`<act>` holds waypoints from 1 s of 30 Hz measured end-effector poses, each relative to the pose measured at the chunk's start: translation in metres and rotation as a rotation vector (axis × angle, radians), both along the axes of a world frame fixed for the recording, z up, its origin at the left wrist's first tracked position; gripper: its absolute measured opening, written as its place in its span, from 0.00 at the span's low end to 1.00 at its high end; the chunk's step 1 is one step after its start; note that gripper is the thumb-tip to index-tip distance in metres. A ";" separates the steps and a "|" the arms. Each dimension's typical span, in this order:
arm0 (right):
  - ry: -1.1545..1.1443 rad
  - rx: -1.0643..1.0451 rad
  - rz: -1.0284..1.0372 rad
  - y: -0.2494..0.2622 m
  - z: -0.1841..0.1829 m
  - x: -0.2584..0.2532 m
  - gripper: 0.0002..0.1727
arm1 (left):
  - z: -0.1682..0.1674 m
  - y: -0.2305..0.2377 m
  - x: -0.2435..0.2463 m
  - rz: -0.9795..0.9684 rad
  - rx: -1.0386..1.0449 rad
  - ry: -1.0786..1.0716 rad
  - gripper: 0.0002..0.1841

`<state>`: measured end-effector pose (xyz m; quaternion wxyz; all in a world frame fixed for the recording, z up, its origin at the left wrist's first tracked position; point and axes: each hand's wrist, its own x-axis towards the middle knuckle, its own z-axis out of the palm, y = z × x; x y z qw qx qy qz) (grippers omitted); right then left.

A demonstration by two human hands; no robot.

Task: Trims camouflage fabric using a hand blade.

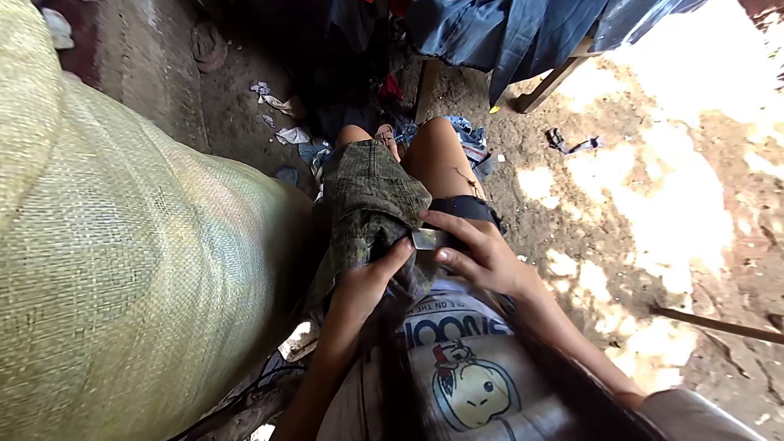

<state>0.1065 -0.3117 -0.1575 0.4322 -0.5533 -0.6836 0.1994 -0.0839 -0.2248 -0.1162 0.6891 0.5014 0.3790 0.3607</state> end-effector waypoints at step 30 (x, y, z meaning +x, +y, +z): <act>0.223 0.125 -0.076 0.016 0.001 -0.019 0.35 | 0.003 -0.005 -0.003 -0.072 0.074 0.021 0.20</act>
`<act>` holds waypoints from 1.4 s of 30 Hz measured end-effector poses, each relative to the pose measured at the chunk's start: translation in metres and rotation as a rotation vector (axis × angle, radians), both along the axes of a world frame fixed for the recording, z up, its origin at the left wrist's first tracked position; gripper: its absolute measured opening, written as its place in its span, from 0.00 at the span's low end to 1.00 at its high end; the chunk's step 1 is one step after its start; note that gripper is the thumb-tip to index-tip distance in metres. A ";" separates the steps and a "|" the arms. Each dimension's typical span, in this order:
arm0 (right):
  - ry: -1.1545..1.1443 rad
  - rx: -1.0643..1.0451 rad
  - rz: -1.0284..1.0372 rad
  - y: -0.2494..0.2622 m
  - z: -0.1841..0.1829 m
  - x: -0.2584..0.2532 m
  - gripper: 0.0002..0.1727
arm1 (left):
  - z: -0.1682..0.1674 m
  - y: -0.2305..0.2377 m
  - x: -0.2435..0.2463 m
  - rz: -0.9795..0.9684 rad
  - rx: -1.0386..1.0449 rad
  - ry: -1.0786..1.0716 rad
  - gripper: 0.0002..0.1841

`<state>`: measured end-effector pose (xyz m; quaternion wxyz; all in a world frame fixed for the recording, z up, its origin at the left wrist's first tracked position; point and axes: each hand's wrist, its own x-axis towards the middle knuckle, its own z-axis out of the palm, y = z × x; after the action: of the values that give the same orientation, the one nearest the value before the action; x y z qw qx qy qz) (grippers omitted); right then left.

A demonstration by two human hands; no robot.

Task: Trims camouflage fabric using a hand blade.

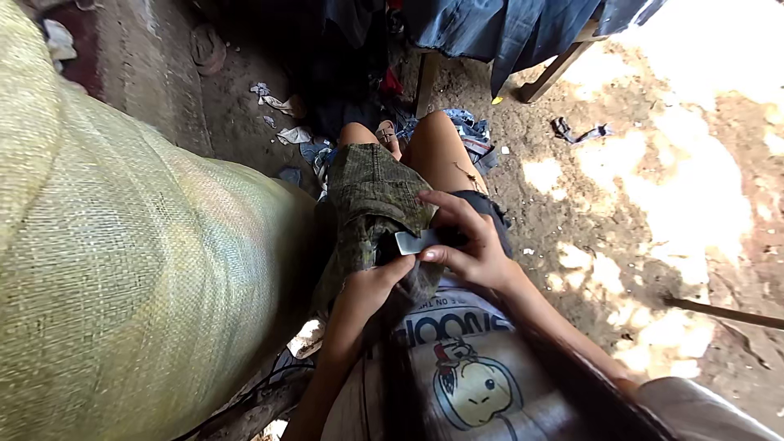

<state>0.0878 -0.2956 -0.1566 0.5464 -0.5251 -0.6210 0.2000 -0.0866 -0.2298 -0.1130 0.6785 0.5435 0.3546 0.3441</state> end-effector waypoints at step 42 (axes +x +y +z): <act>-0.031 -0.120 -0.120 -0.001 -0.005 -0.006 0.31 | -0.013 -0.004 0.017 0.178 -0.079 -0.021 0.18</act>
<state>0.0818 -0.2963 -0.1614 0.5151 -0.5964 -0.5837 0.1956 -0.0693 -0.2343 -0.1258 0.6699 0.4792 0.4074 0.3944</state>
